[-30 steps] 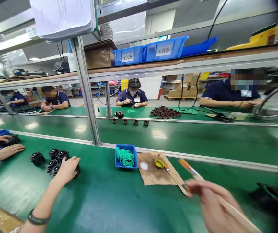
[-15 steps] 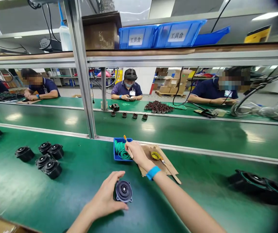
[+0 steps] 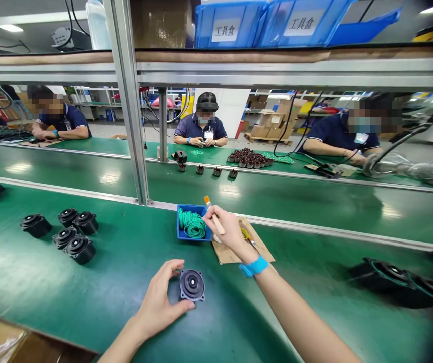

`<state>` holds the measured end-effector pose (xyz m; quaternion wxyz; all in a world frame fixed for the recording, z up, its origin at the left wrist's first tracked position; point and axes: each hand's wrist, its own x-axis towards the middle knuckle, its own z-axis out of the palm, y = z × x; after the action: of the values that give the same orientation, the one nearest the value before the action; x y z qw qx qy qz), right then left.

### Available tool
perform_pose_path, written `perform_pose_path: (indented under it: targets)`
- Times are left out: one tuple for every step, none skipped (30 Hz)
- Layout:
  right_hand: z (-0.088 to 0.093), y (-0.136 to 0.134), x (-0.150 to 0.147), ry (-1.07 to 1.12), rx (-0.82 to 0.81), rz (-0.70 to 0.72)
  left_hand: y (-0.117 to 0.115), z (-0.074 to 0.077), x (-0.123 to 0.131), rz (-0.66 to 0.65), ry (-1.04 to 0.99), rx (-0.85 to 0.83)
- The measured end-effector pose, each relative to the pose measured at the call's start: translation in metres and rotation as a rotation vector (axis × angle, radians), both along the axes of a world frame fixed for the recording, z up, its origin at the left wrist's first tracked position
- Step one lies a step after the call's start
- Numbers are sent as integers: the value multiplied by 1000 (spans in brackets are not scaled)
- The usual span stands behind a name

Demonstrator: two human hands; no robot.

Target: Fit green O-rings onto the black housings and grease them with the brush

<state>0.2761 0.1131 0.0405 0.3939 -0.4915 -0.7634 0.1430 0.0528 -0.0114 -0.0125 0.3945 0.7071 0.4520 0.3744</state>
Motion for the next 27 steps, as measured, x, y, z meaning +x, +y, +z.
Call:
perform_pose_path:
  targets:
    - [5,-11,0,43,-18,7,0,-1,0,4,-13,17]
    - [10,-22,-1,102,-59,38,-1,-1,0,4,-28,31]
    - [13,-34,-2,174,-129,91,-1,-2,-1,1,-42,42]
    - [14,-45,-3,255,-227,161,0,-3,-1,-1,-56,50]
    - [13,-55,-6,334,-343,237,0,-5,-1,0,-70,56]
    - [10,-63,-8,405,-459,303,0,-6,-1,0,-83,60]
    - [5,-69,-10,449,-554,347,1,-8,-1,2,-96,63]
    - [0,-73,-12,458,-610,363,1,-9,-1,4,-106,66]
    - [-6,-76,-14,443,-625,360,1,-11,-1,4,-110,72]
    - [-12,-78,-15,406,-601,339,1,-12,-1,3,-108,84]
    - [-17,-79,-16,349,-551,310,1,-12,-2,-1,-100,105]
    - [-20,-80,-16,283,-485,283,0,-13,-2,-6,-83,134]
    - [-22,-81,-16,224,-412,265,0,-13,-3,-11,-56,168]
    - [-22,-83,-15,180,-339,260,0,-13,-4,-17,-21,203]
    - [-21,-85,-14,148,-271,269,0,-12,-5,-23,19,236]
    - [-20,-87,-13,122,-211,294,-1,-12,-6,-28,59,264]
    - [-20,-89,-11,96,-158,331,0,-12,-7,-30,92,285]
    - [-20,-92,-9,65,-110,373,0,-12,-8,-28,113,304]
    - [-21,-94,-7,31,-66,414,0,-12,-8,-26,122,323]
    - [-24,-96,-6,1,-24,446,1,-13,-9,-25,125,344]
    - [-28,-98,-4,-16,25,464,1,-14,-9,-24,127,367]
    - [-32,-100,-3,-23,82,464,1,-15,-9,-24,132,392]
    - [-37,-103,-3,-26,145,447,1,-16,-9,-26,140,418]
    - [-42,-105,-3,-31,208,421,1,-18,-9,-29,150,446]
    - [-46,-109,-3,-41,271,391,0,-20,-9,-29,160,472]
    - [-50,-112,-3,-55,334,366,-1,-23,-9,-26,167,497]
    - [-53,-115,-3,-75,392,349,-2,-25,-9,-22,174,518]
